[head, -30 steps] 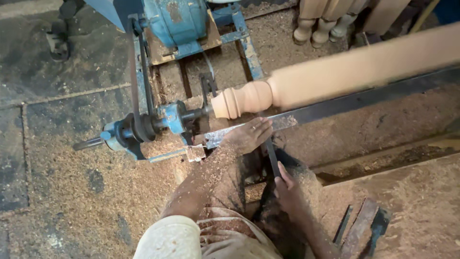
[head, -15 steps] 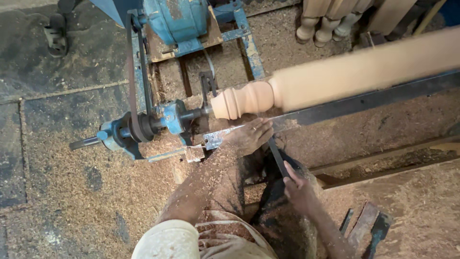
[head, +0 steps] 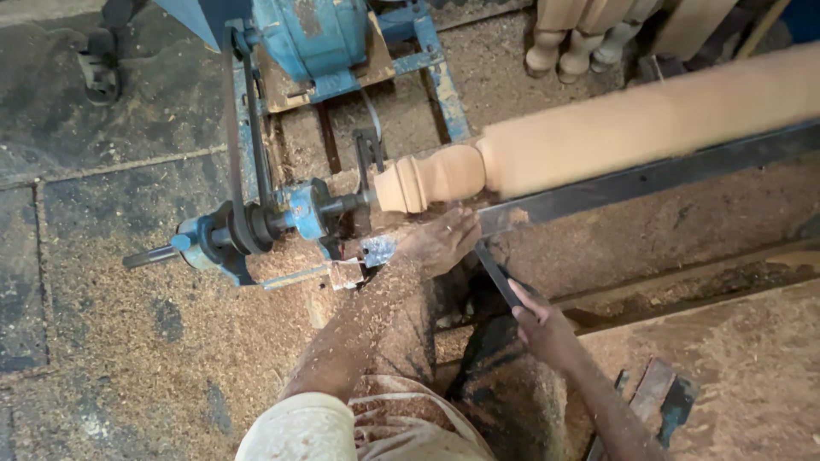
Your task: The person uses a chisel to shape a rotating wooden piece on a lathe, creating a decorative turned form. The person holds the chisel with both hands and carefully guides it along the spinning wood to remove material and form curves.
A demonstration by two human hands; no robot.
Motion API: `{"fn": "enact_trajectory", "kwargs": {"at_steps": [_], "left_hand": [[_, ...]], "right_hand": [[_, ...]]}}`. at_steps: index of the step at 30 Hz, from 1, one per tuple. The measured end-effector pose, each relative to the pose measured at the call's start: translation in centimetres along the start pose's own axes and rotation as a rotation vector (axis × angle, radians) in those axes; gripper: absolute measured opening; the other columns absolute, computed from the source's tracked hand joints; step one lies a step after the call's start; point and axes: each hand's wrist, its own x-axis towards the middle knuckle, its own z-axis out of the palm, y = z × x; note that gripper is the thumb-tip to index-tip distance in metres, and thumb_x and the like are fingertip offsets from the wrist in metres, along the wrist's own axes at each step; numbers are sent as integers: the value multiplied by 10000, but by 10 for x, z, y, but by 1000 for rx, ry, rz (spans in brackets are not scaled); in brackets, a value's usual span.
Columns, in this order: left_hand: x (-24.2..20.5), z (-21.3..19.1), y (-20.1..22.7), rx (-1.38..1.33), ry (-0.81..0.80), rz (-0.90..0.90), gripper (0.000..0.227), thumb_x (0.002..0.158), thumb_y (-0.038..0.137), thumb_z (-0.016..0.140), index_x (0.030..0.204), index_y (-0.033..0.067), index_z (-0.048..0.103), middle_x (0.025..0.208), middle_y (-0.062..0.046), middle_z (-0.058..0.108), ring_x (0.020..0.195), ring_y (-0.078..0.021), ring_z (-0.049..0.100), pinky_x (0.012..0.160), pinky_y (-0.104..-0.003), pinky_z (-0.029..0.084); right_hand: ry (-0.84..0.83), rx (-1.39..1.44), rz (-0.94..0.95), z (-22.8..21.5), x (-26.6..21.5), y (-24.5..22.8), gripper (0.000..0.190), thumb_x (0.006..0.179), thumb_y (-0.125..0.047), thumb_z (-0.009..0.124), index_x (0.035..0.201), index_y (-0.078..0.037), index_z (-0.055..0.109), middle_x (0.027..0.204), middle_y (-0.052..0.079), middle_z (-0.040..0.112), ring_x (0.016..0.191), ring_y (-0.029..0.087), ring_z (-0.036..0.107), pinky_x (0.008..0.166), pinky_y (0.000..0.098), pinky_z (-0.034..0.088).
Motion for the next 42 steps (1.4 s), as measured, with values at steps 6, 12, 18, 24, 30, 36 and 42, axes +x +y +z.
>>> {"fn": "enact_trajectory", "kwargs": {"at_steps": [6, 12, 18, 24, 30, 36, 42], "left_hand": [[3, -14, -6, -15, -66, -3, 589, 937, 210, 589, 1428, -100, 488, 1439, -268, 550, 1386, -415, 500, 1238, -525, 283], [4, -10, -3, -43, 20, -72, 604, 951, 209, 599, 1444, -108, 450, 1479, -284, 510, 1416, -427, 451, 1235, -529, 276], [-1, -17, -3, -113, 11, -71, 592, 949, 210, 606, 1440, -94, 477, 1471, -275, 534, 1403, -427, 443, 1220, -517, 283], [2, -20, -8, -127, 12, -72, 580, 947, 210, 614, 1437, -80, 503, 1463, -267, 559, 1391, -427, 435, 1204, -506, 291], [7, -28, -16, -158, -39, -30, 569, 945, 210, 622, 1434, -66, 529, 1455, -258, 583, 1379, -427, 427, 1189, -495, 298], [9, -43, -18, 30, 14, -46, 511, 968, 251, 633, 1380, -45, 573, 1413, -205, 622, 1405, -373, 496, 1220, -463, 365], [9, -51, -23, -18, -90, -14, 563, 982, 294, 576, 1399, -84, 545, 1419, -252, 615, 1372, -412, 487, 1219, -492, 339]], "right_hand": [[-52, -25, -88, -17, 16, 11, 585, 998, -233, 543, 1565, -331, 436, 576, -14, 432, 523, 102, 410, 501, 293, 392], [68, 163, -40, 36, -5, -4, 556, 1005, -225, 544, 1551, -292, 462, 608, -29, 438, 528, 94, 410, 489, 297, 381], [180, 486, -19, 100, -17, 0, 553, 982, -186, 547, 1532, -175, 492, 594, -14, 451, 499, 102, 417, 457, 303, 367], [103, 312, -48, 56, -8, 8, 582, 976, -190, 543, 1554, -184, 471, 607, -37, 407, 518, 85, 384, 471, 281, 355], [67, 213, -28, 36, 2, 14, 574, 984, -201, 557, 1550, -253, 473, 631, -38, 431, 560, 94, 417, 513, 286, 391], [54, 168, 22, 28, 10, 23, 564, 995, -202, 557, 1541, -315, 474, 643, -42, 496, 585, 99, 461, 546, 281, 432], [59, 117, 13, 19, 9, 13, 564, 1001, -222, 587, 1550, -314, 496, 627, -15, 438, 565, 109, 408, 519, 303, 388]]}}
